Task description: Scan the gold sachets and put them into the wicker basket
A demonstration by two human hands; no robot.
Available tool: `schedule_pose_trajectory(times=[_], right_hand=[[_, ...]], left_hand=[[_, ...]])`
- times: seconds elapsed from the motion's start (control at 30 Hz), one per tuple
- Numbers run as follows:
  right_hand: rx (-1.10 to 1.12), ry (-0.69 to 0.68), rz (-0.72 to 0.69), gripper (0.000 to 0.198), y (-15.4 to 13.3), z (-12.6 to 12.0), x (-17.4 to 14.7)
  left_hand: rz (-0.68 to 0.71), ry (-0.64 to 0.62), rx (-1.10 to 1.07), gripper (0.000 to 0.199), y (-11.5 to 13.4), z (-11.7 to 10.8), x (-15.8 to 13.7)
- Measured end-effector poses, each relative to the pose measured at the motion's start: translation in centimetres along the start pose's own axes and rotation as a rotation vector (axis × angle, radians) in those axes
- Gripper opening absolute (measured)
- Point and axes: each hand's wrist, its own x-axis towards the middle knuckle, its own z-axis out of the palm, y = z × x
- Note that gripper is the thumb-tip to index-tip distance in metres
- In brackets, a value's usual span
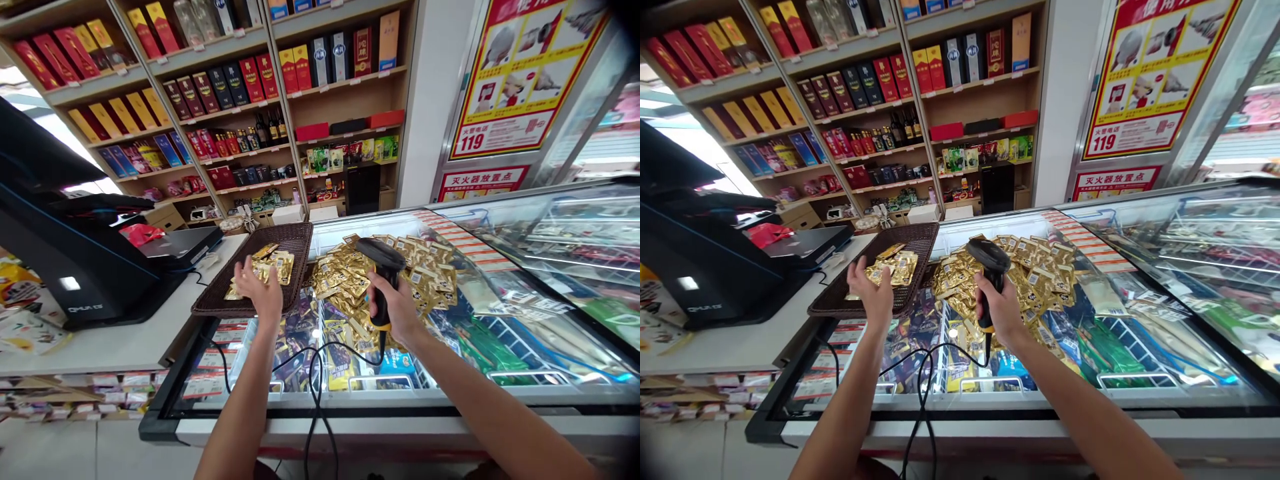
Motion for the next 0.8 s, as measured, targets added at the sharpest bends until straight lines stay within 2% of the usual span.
schedule_pose_trajectory(times=[0.03,0.1,0.17,0.2,0.3,0.4,0.47,0.6,0.73,0.8], right_hand=[[0.003,0.014,-0.003,0.038,-0.1,0.0,0.1],[0.006,0.028,-0.005,0.038,0.0,-0.1,0.4],[0.000,0.026,-0.003,0.038,0.2,-0.3,0.5],[-0.006,0.024,-0.001,0.038,0.3,-0.3,0.5],[-0.016,0.018,-0.001,0.038,0.4,-0.5,0.6],[-0.018,0.012,-0.014,0.038,0.3,-0.5,0.7],[-0.016,0.006,-0.019,0.037,0.2,-0.4,0.7],[-0.015,0.002,-0.022,0.035,0.1,-0.3,0.7],[-0.015,-0.008,-0.014,0.033,0.2,-0.3,0.6],[-0.011,-0.012,-0.008,0.033,0.2,-0.4,0.6]], left_hand=[[0.071,-0.073,-0.023,0.042,0.9,0.5,-0.6],[0.142,-0.405,-0.091,0.023,2.6,2.2,-1.8],[0.094,-0.800,-0.029,0.022,3.7,4.6,-3.2],[0.080,-0.864,0.009,0.019,3.9,6.0,-3.8],[0.008,-0.848,0.141,0.022,3.4,9.6,-5.4],[-0.102,-0.773,0.287,0.047,2.1,11.6,-6.4],[-0.138,-0.770,0.329,0.056,1.6,12.0,-6.6],[-0.122,-0.849,0.293,0.052,1.7,11.8,-6.1],[-0.171,-0.872,0.244,0.072,1.6,11.5,-5.0],[-0.215,-0.869,0.204,0.076,1.2,11.3,-4.6]])
